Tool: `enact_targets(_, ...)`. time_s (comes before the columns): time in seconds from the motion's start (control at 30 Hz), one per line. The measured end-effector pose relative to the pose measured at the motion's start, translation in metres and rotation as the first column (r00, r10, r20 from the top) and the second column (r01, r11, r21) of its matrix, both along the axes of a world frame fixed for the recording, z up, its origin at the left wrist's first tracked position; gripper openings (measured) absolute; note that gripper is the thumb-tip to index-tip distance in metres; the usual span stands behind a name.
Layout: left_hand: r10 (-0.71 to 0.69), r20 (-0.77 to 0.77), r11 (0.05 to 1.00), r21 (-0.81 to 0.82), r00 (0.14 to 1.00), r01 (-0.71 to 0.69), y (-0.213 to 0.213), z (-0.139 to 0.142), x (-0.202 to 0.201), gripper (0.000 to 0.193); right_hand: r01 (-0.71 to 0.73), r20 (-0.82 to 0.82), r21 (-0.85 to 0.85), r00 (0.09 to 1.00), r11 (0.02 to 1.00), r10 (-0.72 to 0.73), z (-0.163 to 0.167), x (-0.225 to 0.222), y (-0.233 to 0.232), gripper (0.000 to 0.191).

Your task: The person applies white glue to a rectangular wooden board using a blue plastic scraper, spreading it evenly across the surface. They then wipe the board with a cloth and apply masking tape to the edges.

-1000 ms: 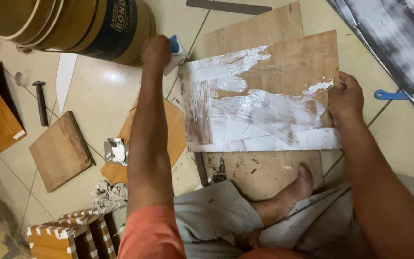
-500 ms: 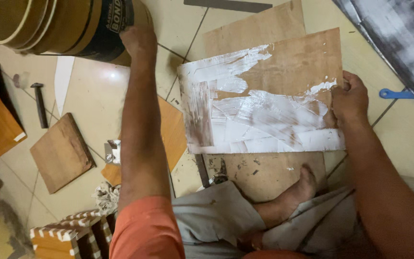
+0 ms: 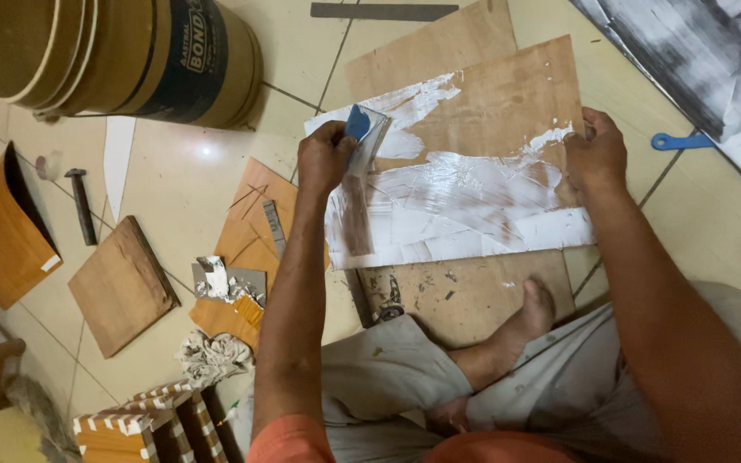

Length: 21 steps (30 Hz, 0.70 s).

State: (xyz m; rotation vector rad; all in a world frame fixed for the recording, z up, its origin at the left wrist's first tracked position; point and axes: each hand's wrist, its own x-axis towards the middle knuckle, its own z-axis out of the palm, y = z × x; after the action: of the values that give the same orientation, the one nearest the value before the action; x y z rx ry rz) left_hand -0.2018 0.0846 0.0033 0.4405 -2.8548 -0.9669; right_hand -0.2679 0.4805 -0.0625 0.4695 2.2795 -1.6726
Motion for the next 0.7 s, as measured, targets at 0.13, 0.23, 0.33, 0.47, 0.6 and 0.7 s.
enact_targets(0.13, -0.036, -0.076, 0.979, -0.203, 0.996, 0.020, 0.002, 0.000, -0.007, 0.016, -0.006, -0.036, -0.023, 0.999, 1.000, 0.005, -0.005, -0.002, 0.000, 0.044)
enact_targets(0.23, -0.103, 0.029, 0.921, -0.376, 0.994, 0.106, 0.010, -0.021, -0.006, 0.020, -0.035, -0.072, -0.002, 0.997, 0.999, 0.035, -0.009, -0.002, 0.002, 0.044)
enact_targets(0.33, -0.321, 0.005, 0.738, -0.626, 0.947, 0.253, 0.039, -0.055, 0.006, 0.008, -0.032, -0.085, -0.028, 0.996, 0.999, 0.030, -0.014, -0.001, 0.005, 0.044)
enact_targets(0.47, -0.324, 0.026, 0.704, -0.661, 0.946, 0.260, 0.086, -0.083, 0.036, 0.007, -0.098, -0.148, 0.192, 0.981, 0.977, 0.128, -0.014, -0.001, 0.007, 0.038)
enact_targets(0.6, -0.417, 0.049, 0.799, -0.456, 0.908, 0.392, 0.108, -0.059, 0.065, 0.011, -0.053, -0.142, 0.008, 0.988, 0.999, 0.053, -0.010, -0.002, 0.005, 0.040)
enact_targets(0.7, -0.218, 0.325, 0.944, -0.170, 0.920, 0.283, 0.085, -0.030, 0.061, 0.016, -0.044, -0.123, -0.006, 0.992, 0.999, 0.043, -0.006, 0.000, 0.005, 0.039)
